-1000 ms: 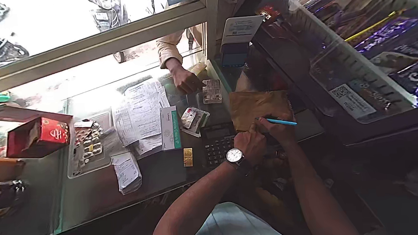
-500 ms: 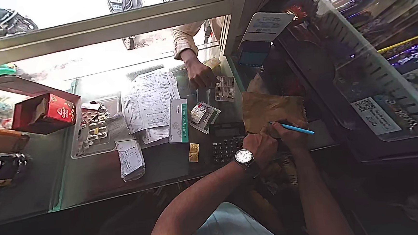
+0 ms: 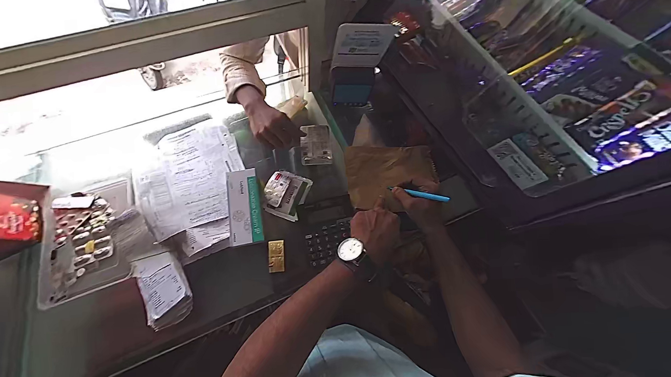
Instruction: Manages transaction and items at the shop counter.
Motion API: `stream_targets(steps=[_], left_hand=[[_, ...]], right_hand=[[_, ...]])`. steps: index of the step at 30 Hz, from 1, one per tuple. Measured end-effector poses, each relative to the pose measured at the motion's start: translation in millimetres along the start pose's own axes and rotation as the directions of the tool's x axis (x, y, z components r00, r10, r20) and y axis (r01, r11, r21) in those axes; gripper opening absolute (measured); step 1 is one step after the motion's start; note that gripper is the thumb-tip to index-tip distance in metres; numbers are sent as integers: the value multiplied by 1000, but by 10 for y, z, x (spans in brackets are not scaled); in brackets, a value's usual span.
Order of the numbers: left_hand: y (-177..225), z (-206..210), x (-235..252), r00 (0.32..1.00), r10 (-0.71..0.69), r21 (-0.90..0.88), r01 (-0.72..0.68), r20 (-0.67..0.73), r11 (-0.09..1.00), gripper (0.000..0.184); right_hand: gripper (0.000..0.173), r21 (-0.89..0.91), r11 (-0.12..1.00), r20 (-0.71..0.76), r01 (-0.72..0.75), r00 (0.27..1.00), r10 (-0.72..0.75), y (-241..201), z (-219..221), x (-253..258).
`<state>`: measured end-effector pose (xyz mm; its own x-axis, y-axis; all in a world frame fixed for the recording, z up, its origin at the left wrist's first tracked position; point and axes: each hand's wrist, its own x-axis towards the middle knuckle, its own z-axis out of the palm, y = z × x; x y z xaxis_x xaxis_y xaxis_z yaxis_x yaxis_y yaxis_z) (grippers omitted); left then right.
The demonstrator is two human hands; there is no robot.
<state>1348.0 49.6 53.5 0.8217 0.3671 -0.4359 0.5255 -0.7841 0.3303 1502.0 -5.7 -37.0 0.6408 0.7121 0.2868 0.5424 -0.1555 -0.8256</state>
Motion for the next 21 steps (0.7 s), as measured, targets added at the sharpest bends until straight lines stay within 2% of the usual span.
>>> stream_targets(steps=[3,6,21], left_hand=[[28,25,44,1000,-6,67,4,16,998,42],[12,34,64,999,-24,102,22,25,995,46],[80,5,37,999,-31,100,27,45,995,42]], right_hand=[[7,-15,1000,-17,-26,1000,26,-8,-29,-6],[8,-28,1000,-21,10,1000,-11,-1,4,16],[7,14,1000,-4,-2,1000,2,-35,-41,4]])
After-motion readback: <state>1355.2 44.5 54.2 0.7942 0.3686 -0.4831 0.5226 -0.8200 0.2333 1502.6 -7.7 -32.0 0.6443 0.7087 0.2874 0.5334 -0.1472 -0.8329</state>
